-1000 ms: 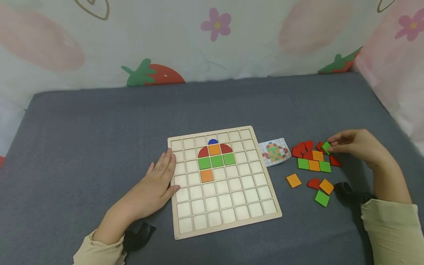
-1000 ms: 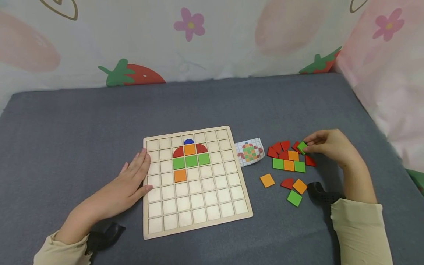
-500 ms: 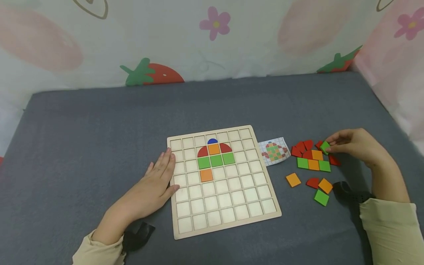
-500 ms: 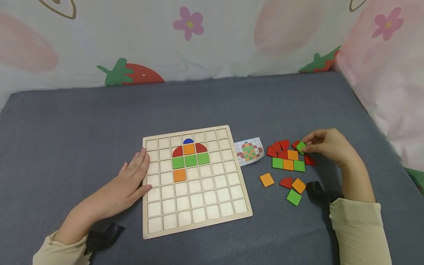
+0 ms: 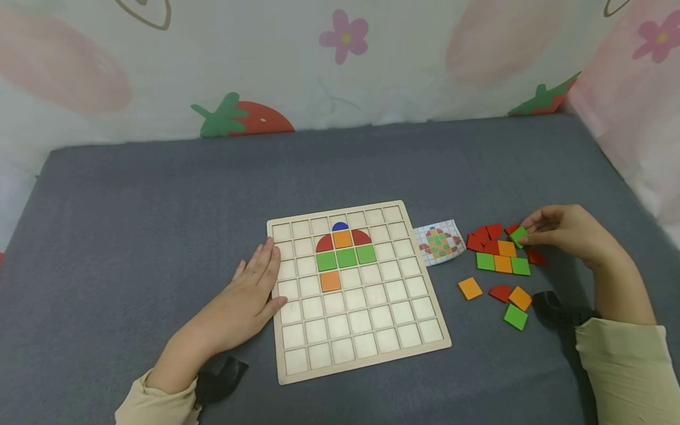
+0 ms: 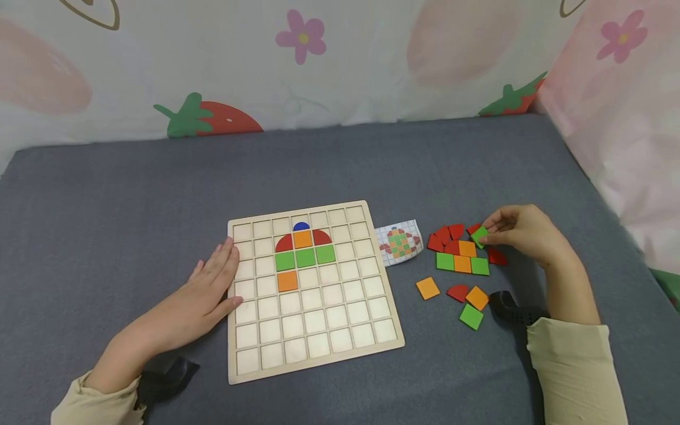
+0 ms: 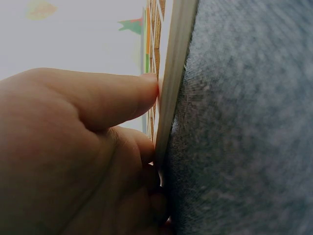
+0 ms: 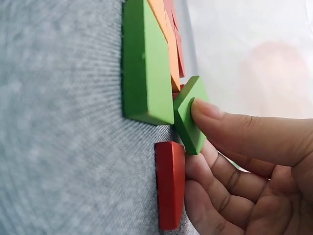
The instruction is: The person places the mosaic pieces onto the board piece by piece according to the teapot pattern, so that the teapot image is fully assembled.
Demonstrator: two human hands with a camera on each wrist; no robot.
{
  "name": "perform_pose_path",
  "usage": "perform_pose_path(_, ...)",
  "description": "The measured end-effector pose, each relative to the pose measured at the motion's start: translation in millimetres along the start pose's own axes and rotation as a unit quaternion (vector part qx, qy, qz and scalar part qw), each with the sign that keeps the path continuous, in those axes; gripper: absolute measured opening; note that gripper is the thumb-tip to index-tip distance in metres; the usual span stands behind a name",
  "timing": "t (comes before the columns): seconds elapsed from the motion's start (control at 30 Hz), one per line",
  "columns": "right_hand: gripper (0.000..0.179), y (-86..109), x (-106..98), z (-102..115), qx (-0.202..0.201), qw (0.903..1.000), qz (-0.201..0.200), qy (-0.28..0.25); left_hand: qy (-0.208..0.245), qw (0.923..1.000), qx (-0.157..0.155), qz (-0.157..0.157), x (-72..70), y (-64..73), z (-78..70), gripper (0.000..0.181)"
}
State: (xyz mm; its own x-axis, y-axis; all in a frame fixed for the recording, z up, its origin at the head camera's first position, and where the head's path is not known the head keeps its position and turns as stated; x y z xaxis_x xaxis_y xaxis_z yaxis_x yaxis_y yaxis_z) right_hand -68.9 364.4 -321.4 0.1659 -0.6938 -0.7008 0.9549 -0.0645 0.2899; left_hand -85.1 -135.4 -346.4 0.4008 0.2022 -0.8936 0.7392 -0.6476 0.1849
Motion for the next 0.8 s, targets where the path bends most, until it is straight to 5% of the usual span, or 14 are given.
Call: perform_pose_path(0.8,0.024,5.9,0.0,7.1,-0.020,0.9997,0.012,-0.003,0.003,1.0000,0.008,0.000,0.2,-1.4,3.0,0.074)
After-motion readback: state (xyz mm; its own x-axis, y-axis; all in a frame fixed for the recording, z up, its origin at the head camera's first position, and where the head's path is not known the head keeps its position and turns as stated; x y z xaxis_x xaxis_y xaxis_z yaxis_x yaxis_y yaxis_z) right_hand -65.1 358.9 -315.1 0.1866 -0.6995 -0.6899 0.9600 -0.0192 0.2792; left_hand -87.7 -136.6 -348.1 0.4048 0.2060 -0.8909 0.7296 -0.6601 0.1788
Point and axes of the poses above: each hand's wrist, its own y-axis away from the middle knuckle, its own x-axis out of the palm, z = x × y, the point moved 1 cm from there along -y, towards the middle knuckle, and after that the axes turned 4 degrees about -y, right-handed, at the moved point
